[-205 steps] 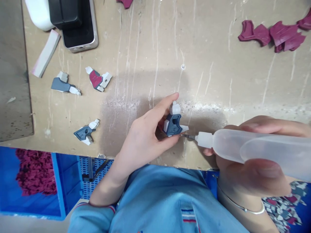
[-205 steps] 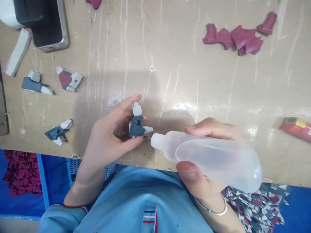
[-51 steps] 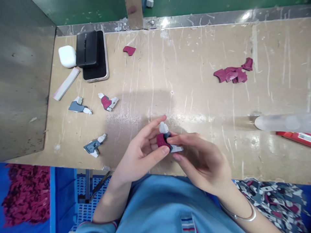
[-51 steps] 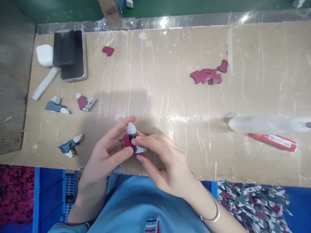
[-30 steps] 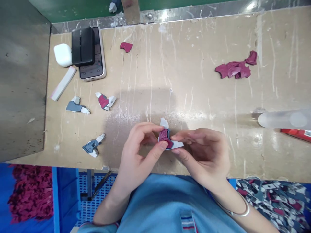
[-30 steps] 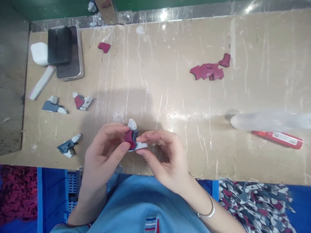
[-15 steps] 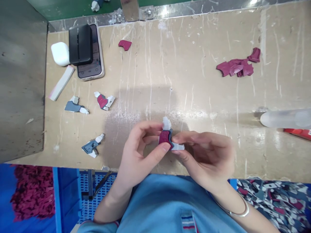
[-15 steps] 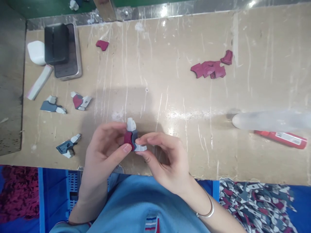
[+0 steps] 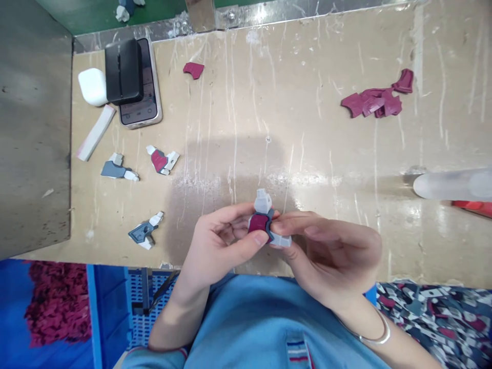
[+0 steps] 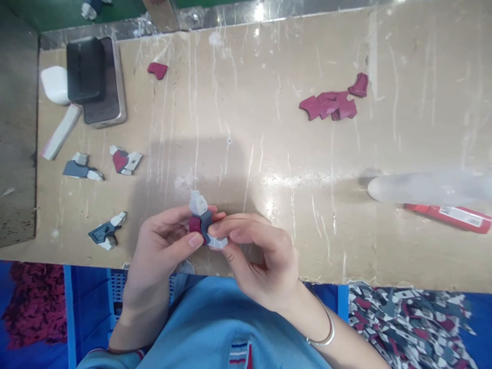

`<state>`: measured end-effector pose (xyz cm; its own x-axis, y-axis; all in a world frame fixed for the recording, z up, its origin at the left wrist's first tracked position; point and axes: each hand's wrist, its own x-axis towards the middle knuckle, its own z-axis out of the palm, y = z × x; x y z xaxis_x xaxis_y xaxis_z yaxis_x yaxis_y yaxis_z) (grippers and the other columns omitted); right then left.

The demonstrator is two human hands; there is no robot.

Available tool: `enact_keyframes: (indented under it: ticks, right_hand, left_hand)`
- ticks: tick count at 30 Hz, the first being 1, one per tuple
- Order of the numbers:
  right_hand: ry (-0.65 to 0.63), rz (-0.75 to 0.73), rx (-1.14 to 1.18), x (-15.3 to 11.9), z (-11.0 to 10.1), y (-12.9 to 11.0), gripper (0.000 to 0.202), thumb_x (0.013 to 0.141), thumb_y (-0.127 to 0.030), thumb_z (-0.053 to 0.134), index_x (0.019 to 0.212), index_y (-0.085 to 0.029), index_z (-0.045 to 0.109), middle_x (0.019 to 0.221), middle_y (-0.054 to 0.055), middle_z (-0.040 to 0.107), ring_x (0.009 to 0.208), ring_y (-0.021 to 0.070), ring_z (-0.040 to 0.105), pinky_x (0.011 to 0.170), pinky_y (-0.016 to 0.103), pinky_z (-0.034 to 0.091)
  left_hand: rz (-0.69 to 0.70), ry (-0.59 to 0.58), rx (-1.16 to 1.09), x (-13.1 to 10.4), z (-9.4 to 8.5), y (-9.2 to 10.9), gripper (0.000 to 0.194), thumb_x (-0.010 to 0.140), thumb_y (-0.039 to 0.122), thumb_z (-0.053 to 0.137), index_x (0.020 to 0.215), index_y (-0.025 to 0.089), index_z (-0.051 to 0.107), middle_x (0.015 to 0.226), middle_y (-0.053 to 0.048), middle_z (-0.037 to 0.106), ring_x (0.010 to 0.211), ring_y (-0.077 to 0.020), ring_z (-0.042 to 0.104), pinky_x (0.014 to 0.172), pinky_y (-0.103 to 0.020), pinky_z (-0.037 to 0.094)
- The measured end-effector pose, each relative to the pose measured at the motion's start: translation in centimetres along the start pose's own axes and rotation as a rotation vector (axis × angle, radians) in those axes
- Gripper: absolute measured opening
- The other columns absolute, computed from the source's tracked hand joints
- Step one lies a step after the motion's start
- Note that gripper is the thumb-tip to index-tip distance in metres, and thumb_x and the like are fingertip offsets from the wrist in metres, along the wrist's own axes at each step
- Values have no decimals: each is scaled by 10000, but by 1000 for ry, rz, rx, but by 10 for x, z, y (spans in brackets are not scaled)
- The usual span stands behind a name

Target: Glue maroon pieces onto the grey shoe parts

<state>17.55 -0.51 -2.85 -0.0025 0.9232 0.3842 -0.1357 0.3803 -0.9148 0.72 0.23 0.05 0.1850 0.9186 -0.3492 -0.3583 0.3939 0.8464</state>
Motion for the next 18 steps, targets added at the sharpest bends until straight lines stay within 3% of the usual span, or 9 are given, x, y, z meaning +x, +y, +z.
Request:
enact_keyframes:
  ticks: [5,9,11,14,18]
  right_hand:
    - [-17,27,-99,-2,-6,-2,565,854,114,729,1238,-297,679,1041,-30,834,1017,144,820,1012,292,688]
    - [-25,124,-270,-1,-15,-10,565,900,-99,800,1396,-342,680,1274,22,752,1222,204,721,1042,353,636]
    - [-74,241,-221,2,-18,-14,536,949,-169,780,1444,-346,677,1330,39,736,1183,203,731,956,327,654]
    - [-107,385,-70,9,-17,-17,389,972,-144,775,1315,-329,761,1188,30,808,1006,177,796,844,283,675]
    - [-42,404,-30,12,-12,-13,271,902,-110,832,1099,-297,832,1068,23,825,972,187,802,864,292,672]
  left_hand:
    - [89,45,103,0,3,0,321,898,122,897,1116,357,906,1002,28,905,910,-158,883,831,-184,713]
    - [302,125,396,-4,6,0,464,850,43,884,1186,364,890,1112,33,876,984,-103,836,890,-117,656]
    - [376,99,507,-5,10,-1,476,845,24,868,1207,333,883,1124,23,858,985,-95,819,900,-111,641]
    - [366,106,472,-6,16,-6,450,853,17,862,1207,294,832,1123,26,858,1035,-113,838,948,-146,650]
    - [358,163,322,-8,22,-12,494,824,-34,865,1131,275,632,1034,73,856,981,-108,861,921,-174,677]
